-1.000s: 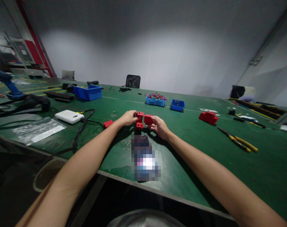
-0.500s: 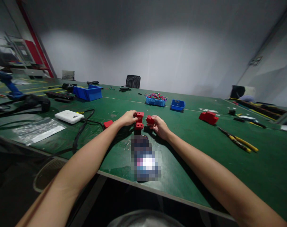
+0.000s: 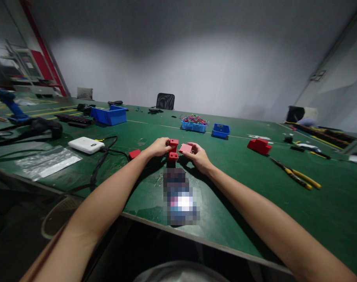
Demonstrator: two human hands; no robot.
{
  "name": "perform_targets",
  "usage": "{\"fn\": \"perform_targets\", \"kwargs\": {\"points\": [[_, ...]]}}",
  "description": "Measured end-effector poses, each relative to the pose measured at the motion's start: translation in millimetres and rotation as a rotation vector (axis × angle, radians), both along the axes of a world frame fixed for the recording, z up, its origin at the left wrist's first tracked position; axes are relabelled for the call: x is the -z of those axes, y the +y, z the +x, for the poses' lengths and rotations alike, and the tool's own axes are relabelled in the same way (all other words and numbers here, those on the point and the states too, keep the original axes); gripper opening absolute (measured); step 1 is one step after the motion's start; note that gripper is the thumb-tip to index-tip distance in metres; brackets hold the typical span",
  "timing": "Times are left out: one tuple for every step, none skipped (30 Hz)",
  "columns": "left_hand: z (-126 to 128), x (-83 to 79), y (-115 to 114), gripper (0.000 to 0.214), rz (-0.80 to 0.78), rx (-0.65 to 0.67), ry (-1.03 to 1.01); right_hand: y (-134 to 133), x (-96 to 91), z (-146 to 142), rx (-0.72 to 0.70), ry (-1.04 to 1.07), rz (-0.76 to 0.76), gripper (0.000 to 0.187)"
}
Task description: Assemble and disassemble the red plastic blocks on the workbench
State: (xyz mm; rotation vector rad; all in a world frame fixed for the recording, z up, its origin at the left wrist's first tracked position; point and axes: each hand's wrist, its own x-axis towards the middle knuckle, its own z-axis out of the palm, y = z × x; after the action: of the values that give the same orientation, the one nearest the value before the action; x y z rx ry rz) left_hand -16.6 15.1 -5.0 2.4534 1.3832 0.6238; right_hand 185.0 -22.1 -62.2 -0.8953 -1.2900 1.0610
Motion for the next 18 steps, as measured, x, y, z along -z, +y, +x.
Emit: {"fn": "perform_targets", "kwargs": {"points": [[0.0,-0.2,-0.1,0.031,0.003,0.003,0.003,-0.9,-0.8,-0.9,0.008,-0.035,0.033,0.054],[-0.1,-0.4,-0.2,0.031,0.006,0.003,0.007,-1.8,-1.6,-1.9,0.015,-0.07,0.065,0.051],[-0.1,-0.5,-0.3,0.03,0.009,0.0,0.015,-2.6,-2.3,-2.9,0.019,-0.098,0.094,0.05],[-0.1,-0.7,-0.5,0.029,0.012,-0.008,0.024,-3.3,-2.8,-3.8,0.016,-0.116,0.116,0.049],[0.0,-0.9,-0.8,0.029,0.014,-0.02,0.033,-3.8,-3.0,-4.6,0.007,-0.126,0.133,0.049],[0.1,-1.1,-1.1,0.028,0.015,-0.03,0.038,-4.1,-3.1,-5.2,-0.007,-0.128,0.147,0.05],[0.2,-1.4,-1.5,0.027,0.016,-0.039,0.04,-4.3,-3.0,-5.6,-0.022,-0.131,0.16,0.051],[0.3,-1.6,-2.0,0.027,0.018,-0.045,0.038,-4.2,-2.7,-5.9,-0.032,-0.138,0.176,0.051],[0.5,-1.8,-2.5,0.026,0.018,-0.051,0.034,-4.1,-2.4,-6.1,-0.035,-0.15,0.197,0.05],[0.6,-2.1,-2.9,0.025,0.018,-0.056,0.028,-3.9,-2.0,-6.3,-0.029,-0.167,0.221,0.049],[0.8,-2.3,-3.4,0.025,0.021,-0.061,0.022,-3.8,-1.6,-6.5,-0.016,-0.186,0.247,0.048],[1.0,-2.5,-3.8,0.024,0.025,-0.066,0.018,-3.8,-1.3,-6.7,0.002,-0.208,0.271,0.047],[1.3,-2.7,-4.1,0.024,0.029,-0.071,0.016,-4.0,-1.1,-7.0,0.021,-0.231,0.292,0.047],[1.5,-2.9,-4.3,0.024,0.032,-0.072,0.015,-4.5,-1.0,-7.4,0.041,-0.253,0.309,0.048],[1.8,-3.1,-4.4,0.024,0.034,-0.07,0.015,-5.1,-1.1,-7.8,0.061,-0.272,0.323,0.048],[2.0,-3.3,-4.4,0.025,0.035,-0.067,0.017,-6.0,-1.2,-8.4,0.079,-0.29,0.335,0.049],[2.1,-3.4,-4.3,0.026,0.037,-0.065,0.021,-7.0,-1.6,-9.0,0.094,-0.304,0.347,0.049],[2.2,-3.4,-4.0,0.027,0.04,-0.063,0.025,-8.2,-2.0,-9.6,0.111,-0.319,0.362,0.049]]}}
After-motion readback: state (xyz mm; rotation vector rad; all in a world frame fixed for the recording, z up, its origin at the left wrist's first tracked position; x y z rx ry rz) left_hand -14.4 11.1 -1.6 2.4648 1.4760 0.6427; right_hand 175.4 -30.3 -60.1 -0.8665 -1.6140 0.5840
